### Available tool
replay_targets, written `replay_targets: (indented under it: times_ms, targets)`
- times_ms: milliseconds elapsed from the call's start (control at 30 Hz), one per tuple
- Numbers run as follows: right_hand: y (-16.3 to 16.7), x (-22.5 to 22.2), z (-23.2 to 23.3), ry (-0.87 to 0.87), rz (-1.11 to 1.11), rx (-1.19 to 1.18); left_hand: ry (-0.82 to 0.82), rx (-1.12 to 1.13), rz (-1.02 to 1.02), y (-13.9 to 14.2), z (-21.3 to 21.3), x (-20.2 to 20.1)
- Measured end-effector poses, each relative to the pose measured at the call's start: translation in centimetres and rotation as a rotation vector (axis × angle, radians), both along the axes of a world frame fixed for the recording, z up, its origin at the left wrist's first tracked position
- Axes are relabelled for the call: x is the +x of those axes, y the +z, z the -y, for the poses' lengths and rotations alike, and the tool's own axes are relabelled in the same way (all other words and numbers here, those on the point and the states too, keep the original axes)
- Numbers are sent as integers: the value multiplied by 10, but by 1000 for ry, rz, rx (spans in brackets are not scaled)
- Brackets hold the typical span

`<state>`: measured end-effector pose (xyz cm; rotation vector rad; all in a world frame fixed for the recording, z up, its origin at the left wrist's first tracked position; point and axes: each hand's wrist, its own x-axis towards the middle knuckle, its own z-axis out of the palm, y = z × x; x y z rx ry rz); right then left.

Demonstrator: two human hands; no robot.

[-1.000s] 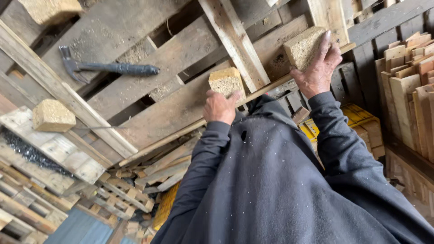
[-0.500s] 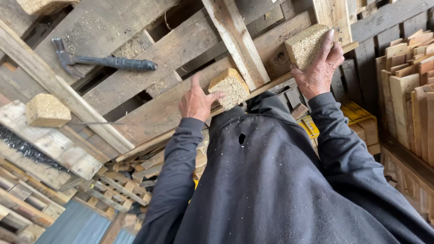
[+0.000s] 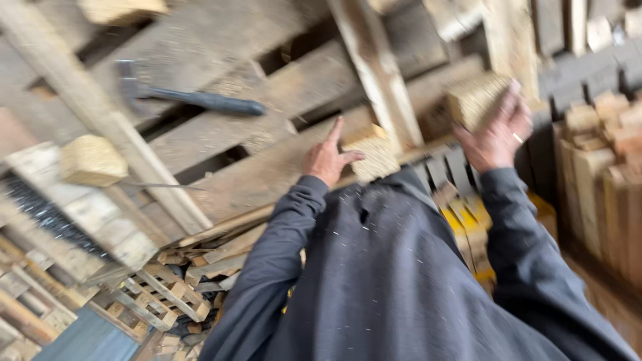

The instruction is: The person hammers nails into small wooden blocks placed on a wooden pallet. They repeatedly pick up nails, position the blocks, and drive the nails in with a hammer.

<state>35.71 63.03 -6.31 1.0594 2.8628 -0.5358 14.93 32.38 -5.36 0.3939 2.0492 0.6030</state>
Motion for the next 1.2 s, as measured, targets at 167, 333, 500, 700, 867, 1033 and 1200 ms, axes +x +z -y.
replay_targets:
  times_ms: [167,333,500,700,867,1033,1200]
  targets:
    - [52,-42,56,138,-144,61,616,112,-515,36,54,-157]
    - [34,-99,173,253,-204,-144,680,-146,-674,41,131,-321]
    - [1,-132,226,222,18,127,-14,-411,-761,23,168,-422]
    - [-1,-126,229,175,-48,95,-325,-396,-883,-11,172,-463]
    - [5,-127,232,178,-64,114,-195,-217,-673,32,185,-411]
    - [8,-124,233,195,-99,122,-53,37,-360,93,198,-297]
    - [0,-109,231,220,-148,111,106,-61,-359,94,211,-152]
